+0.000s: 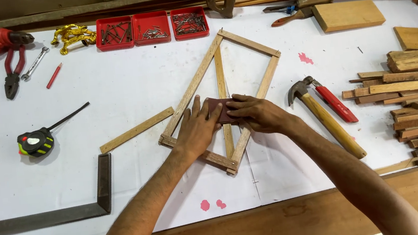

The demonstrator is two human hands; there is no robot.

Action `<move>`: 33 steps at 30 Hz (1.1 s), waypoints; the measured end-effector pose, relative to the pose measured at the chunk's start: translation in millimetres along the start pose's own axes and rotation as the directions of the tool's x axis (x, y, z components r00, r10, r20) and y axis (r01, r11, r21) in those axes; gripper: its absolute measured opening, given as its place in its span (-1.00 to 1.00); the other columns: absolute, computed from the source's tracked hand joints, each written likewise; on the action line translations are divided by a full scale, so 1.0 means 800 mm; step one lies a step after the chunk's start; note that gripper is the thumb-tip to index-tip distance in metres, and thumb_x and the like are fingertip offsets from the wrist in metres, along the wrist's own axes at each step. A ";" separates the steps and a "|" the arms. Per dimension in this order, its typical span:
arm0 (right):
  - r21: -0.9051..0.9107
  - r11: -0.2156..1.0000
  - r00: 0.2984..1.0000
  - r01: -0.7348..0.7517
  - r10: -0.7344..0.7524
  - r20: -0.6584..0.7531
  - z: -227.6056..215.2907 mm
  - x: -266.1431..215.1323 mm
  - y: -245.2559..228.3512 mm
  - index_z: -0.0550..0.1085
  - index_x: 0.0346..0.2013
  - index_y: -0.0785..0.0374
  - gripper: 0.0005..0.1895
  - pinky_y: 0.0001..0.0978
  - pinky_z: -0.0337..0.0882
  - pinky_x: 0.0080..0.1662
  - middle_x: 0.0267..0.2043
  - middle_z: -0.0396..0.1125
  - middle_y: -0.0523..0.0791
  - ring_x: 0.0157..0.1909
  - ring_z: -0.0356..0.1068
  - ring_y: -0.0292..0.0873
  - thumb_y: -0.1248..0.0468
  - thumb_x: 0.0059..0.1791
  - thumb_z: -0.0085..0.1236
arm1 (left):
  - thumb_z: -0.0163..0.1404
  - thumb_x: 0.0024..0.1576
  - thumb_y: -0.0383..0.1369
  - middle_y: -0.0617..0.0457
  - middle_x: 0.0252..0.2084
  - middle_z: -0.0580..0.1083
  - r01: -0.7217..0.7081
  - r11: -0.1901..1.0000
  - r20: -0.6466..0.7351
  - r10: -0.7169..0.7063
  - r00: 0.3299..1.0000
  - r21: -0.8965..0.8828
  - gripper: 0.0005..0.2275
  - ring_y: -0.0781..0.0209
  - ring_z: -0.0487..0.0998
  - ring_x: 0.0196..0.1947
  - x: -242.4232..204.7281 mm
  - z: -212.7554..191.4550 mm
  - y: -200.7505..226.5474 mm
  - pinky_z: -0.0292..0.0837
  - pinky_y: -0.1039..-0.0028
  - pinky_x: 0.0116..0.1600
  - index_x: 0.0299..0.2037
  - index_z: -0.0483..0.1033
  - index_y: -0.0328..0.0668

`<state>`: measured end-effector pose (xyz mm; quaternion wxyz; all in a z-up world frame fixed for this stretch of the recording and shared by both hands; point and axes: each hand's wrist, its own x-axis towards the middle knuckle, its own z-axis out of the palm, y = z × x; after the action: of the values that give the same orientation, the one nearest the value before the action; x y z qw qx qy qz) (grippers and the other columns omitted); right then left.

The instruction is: The person assembles a small wooden frame on a workbench, hammering nails to fasten the joints, sanding the frame surfaces with a sanding block, measuring parts with a tape measure, and picking wood strips from a pile to fit into the frame.

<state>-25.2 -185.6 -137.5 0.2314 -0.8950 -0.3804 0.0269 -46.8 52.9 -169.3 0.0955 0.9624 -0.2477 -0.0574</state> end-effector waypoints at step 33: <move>-0.086 0.996 0.999 0.001 0.002 0.038 -0.007 0.024 0.039 0.58 0.01 0.22 -0.68 -0.09 0.41 0.25 0.13 0.48 -0.09 0.36 0.29 -0.01 0.28 -0.04 0.27 | -0.22 0.33 -0.38 -0.03 0.49 0.13 -0.067 0.949 0.025 0.063 0.998 0.308 -0.57 -0.04 -0.06 0.53 0.044 -0.010 0.005 -0.20 0.00 0.54 0.43 0.15 -0.20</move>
<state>10.6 -193.2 -143.5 0.1853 -0.9035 -0.3854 0.0273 -16.9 33.3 -163.1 -0.0559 0.9563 -0.2860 -0.0220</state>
